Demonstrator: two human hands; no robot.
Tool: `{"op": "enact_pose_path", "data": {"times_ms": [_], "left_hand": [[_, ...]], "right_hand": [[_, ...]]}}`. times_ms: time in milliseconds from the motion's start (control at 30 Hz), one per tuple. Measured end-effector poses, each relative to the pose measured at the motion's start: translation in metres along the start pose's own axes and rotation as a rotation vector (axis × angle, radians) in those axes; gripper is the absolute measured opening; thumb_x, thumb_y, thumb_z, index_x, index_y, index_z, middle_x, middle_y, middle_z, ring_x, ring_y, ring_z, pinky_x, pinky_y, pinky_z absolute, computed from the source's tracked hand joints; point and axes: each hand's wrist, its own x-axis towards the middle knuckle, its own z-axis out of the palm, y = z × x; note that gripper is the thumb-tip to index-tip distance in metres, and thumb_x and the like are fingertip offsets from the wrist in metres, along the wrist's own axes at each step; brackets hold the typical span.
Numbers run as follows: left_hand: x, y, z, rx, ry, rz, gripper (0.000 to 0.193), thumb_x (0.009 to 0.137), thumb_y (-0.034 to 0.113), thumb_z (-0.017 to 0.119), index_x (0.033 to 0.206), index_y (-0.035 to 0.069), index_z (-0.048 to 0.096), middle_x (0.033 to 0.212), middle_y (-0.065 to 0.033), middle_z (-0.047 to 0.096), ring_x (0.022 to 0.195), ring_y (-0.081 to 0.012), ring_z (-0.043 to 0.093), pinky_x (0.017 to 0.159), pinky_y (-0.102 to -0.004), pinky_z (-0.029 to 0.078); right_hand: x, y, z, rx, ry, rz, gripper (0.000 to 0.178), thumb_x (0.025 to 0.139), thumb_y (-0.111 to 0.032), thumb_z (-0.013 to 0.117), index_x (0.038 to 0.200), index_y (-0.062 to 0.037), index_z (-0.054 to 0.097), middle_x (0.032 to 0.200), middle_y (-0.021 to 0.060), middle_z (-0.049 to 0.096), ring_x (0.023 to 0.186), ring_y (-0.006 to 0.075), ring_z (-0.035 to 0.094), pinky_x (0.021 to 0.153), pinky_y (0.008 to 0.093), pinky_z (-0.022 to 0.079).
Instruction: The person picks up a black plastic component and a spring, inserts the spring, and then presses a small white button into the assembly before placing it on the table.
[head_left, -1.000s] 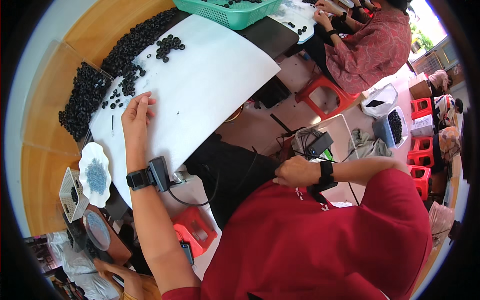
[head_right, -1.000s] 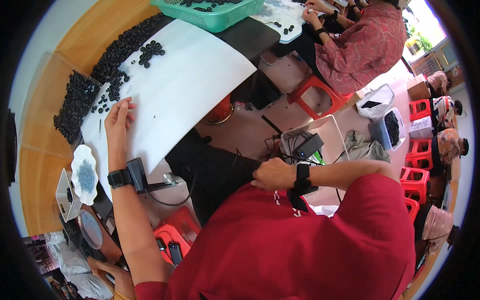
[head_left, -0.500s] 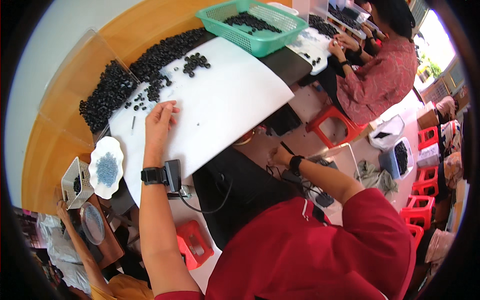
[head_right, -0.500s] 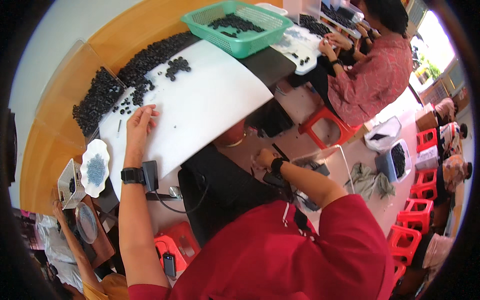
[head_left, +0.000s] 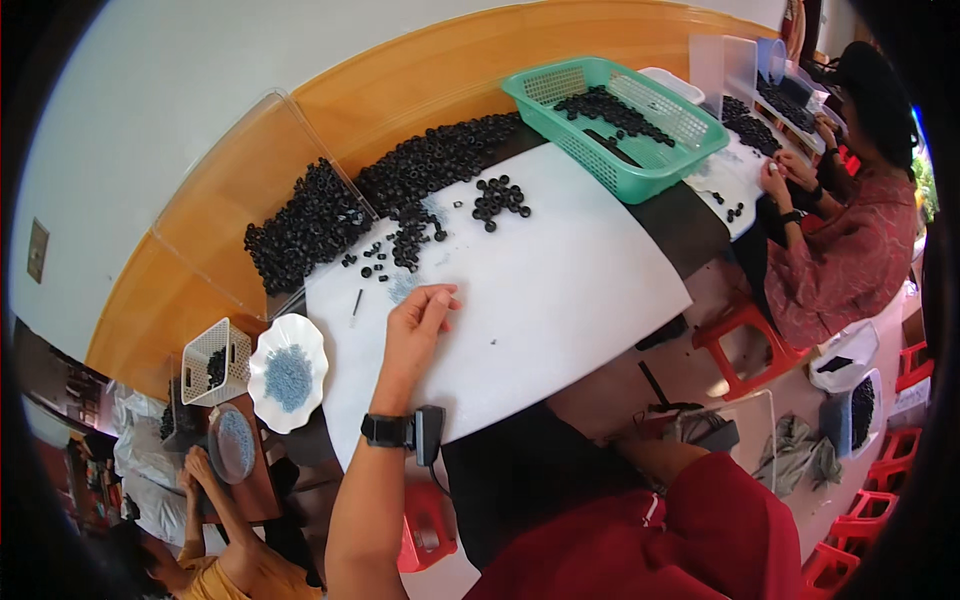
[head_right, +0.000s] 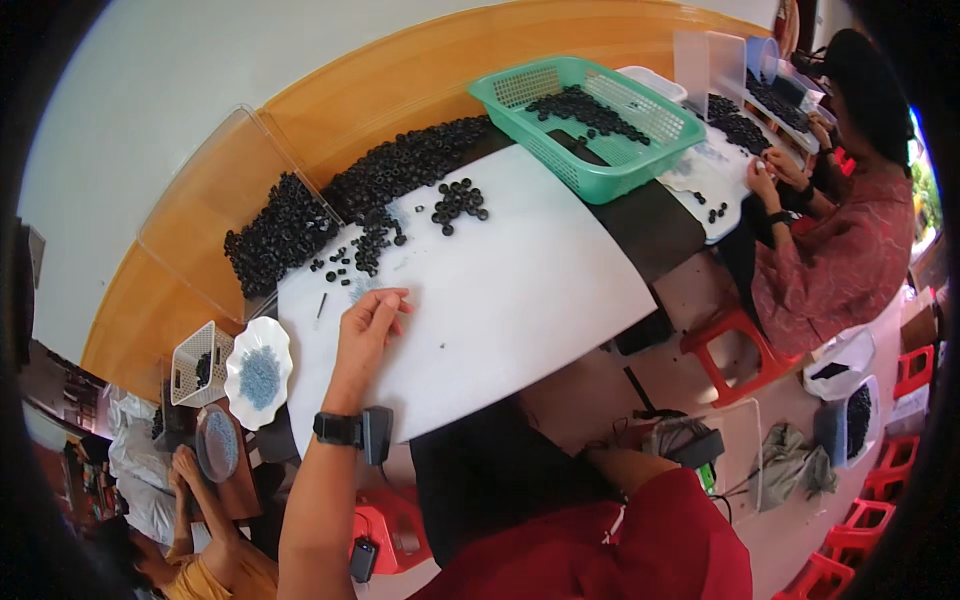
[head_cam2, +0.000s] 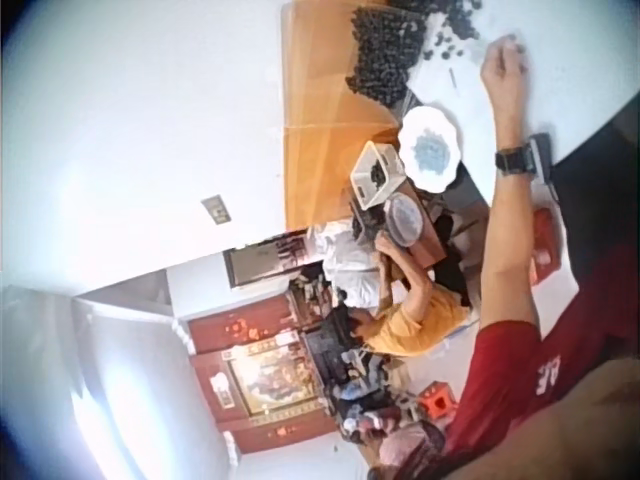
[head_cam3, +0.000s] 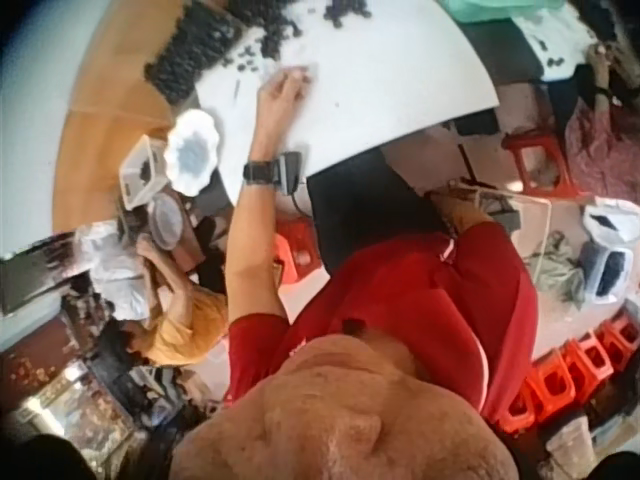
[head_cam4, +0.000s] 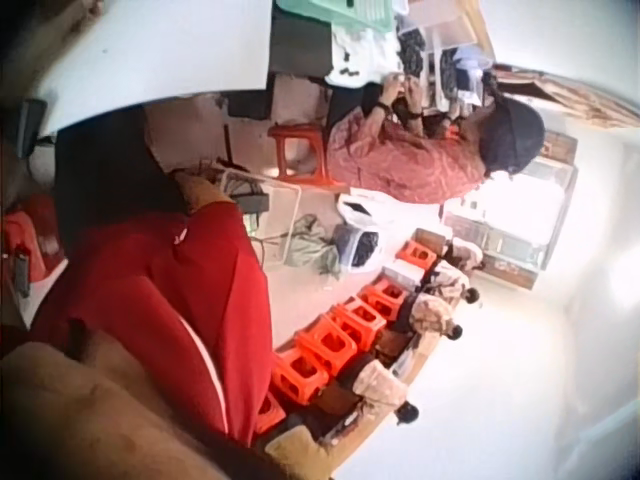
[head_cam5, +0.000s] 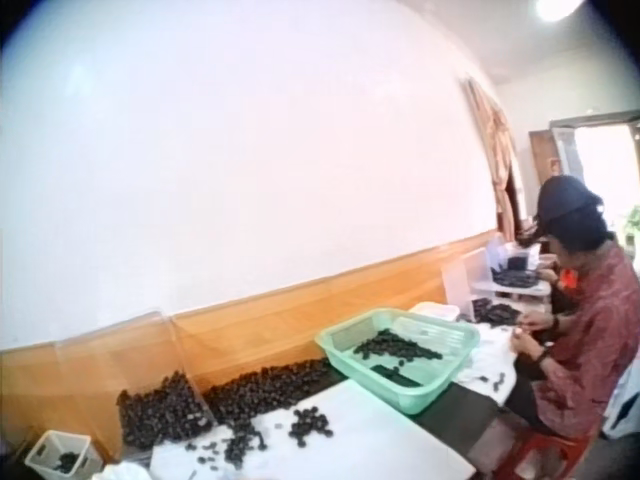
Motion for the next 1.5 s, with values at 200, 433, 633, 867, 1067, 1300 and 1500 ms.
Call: {"op": "enact_pose_path", "data": {"times_ms": [200,433,633,867,1067,1300,1500], "left_hand": [[-0.003,0.008,0.002,0.046,0.01,-0.037,0.024,0.095,0.02,0.056,0.105,0.001,0.065,0.084,-0.0007,0.064,0.066,-0.0052,0.047,0.061,-0.0192,0.04],[0.001,0.007,0.001,0.083,0.021,-0.083,0.024,0.094,0.019,0.056,0.106,0.0,0.065,0.086,-0.0014,0.065,0.069,-0.0052,0.048,0.063,-0.0194,0.041],[-0.001,0.01,0.002,0.16,0.049,-0.143,0.02,0.093,0.014,0.057,0.103,-0.001,0.065,0.087,-0.0028,0.065,0.076,-0.0072,0.054,0.068,-0.0197,0.044],[-0.001,0.015,-0.001,0.338,-0.021,-0.015,0.019,0.083,-0.001,0.062,0.101,0.001,0.065,0.089,-0.0108,0.068,0.072,-0.0182,0.063,0.063,-0.0259,0.051],[0.002,0.015,0.0,0.352,0.007,0.018,0.018,0.083,-0.001,0.063,0.1,0.001,0.065,0.088,-0.0094,0.067,0.065,-0.0153,0.06,0.053,-0.0227,0.048],[0.003,0.019,0.001,0.3,0.016,-0.018,0.014,0.086,0.004,0.063,0.099,0.001,0.066,0.079,-0.0075,0.062,0.063,-0.0121,0.058,0.055,-0.0227,0.046],[0.001,0.014,0.0,0.265,0.025,0.009,0.014,0.088,0.004,0.06,0.101,0.0,0.066,0.082,-0.0074,0.062,0.07,-0.0111,0.059,0.063,-0.0218,0.046]], "right_hand": [[0.033,0.007,0.015,0.082,0.012,-0.035,0.027,0.075,-0.028,0.067,0.095,-0.0101,0.07,0.092,0.0151,0.067,0.08,0.0293,0.065,0.069,0.0359,0.052],[0.061,0.018,0.021,0.17,0.015,-0.031,0.026,0.076,-0.028,0.066,0.095,-0.0095,0.07,0.091,0.0151,0.067,0.079,0.0293,0.065,0.069,0.0362,0.052],[0.098,0.059,0.039,0.27,-0.02,-0.019,0.025,0.077,-0.027,0.065,0.094,-0.009,0.07,0.09,0.0152,0.067,0.078,0.0292,0.065,0.068,0.0364,0.052],[0.14,0.107,0.067,0.405,-0.068,-0.014,0.025,0.078,-0.027,0.065,0.094,-0.0084,0.07,0.088,0.0152,0.067,0.078,0.0292,0.065,0.068,0.0366,0.052],[0.14,0.11,0.059,0.454,-0.121,-0.033,0.024,0.079,-0.027,0.064,0.093,-0.0079,0.07,0.087,0.0153,0.066,0.077,0.0291,0.064,0.068,0.0368,0.052],[0.102,0.109,0.05,0.438,-0.192,-0.048,0.024,0.08,-0.027,0.063,0.092,-0.0073,0.069,0.086,0.0153,0.066,0.076,0.029,0.064,0.068,0.037,0.052],[0.064,0.103,0.022,0.433,-0.226,-0.013,0.024,0.081,-0.027,0.062,0.092,-0.0068,0.069,0.085,0.0154,0.066,0.076,0.029,0.064,0.068,0.0372,0.051]]}}
